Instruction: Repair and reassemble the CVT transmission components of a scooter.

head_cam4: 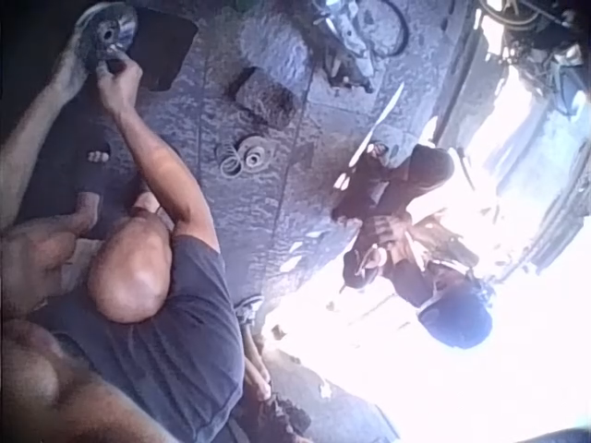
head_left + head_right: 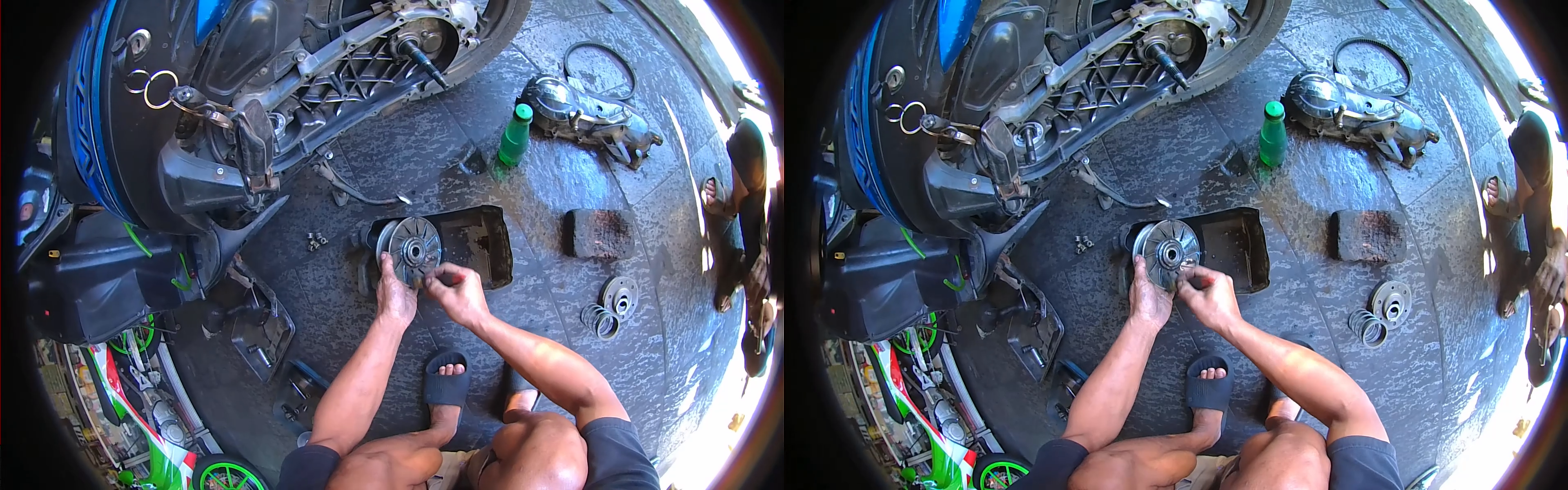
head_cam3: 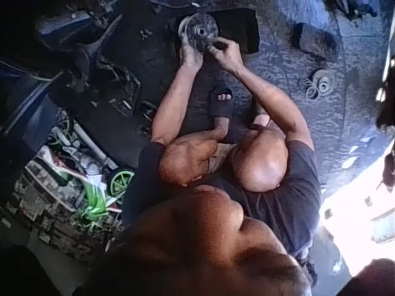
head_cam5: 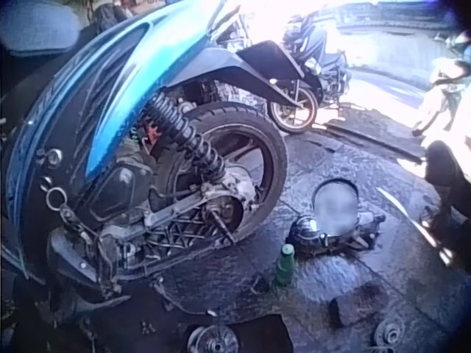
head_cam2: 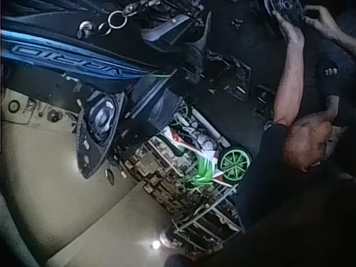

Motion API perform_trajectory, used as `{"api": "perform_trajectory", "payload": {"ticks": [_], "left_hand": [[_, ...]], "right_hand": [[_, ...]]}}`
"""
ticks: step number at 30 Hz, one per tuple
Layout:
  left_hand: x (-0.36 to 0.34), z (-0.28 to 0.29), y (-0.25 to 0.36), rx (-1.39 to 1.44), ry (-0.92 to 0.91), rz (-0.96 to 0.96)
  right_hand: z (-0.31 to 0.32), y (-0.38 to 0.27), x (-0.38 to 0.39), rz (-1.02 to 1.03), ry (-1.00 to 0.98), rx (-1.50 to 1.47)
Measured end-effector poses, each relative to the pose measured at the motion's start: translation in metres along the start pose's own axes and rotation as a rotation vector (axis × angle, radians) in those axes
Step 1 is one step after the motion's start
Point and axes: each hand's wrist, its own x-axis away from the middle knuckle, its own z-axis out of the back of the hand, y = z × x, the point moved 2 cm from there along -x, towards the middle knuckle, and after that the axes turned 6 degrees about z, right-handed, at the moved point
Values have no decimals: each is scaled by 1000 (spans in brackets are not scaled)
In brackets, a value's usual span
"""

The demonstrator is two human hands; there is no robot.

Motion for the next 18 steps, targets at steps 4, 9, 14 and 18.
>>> {"api": "perform_trajectory", "payload": {"ticks": [4,9,14,18], "left_hand": [[2,-2,-1,3,-15,7],[3,-2,0,-2,4,9],[2,-1,-2,-11,8,-29],[1,0,-2,11,-24,-23]], "right_hand": [[-2,-5,-8,18,-34,-2],[3,-3,-8,-113,-159,111],[3,-4,0,52,-77,131],[4,-4,-4,91,24,-18]]}}
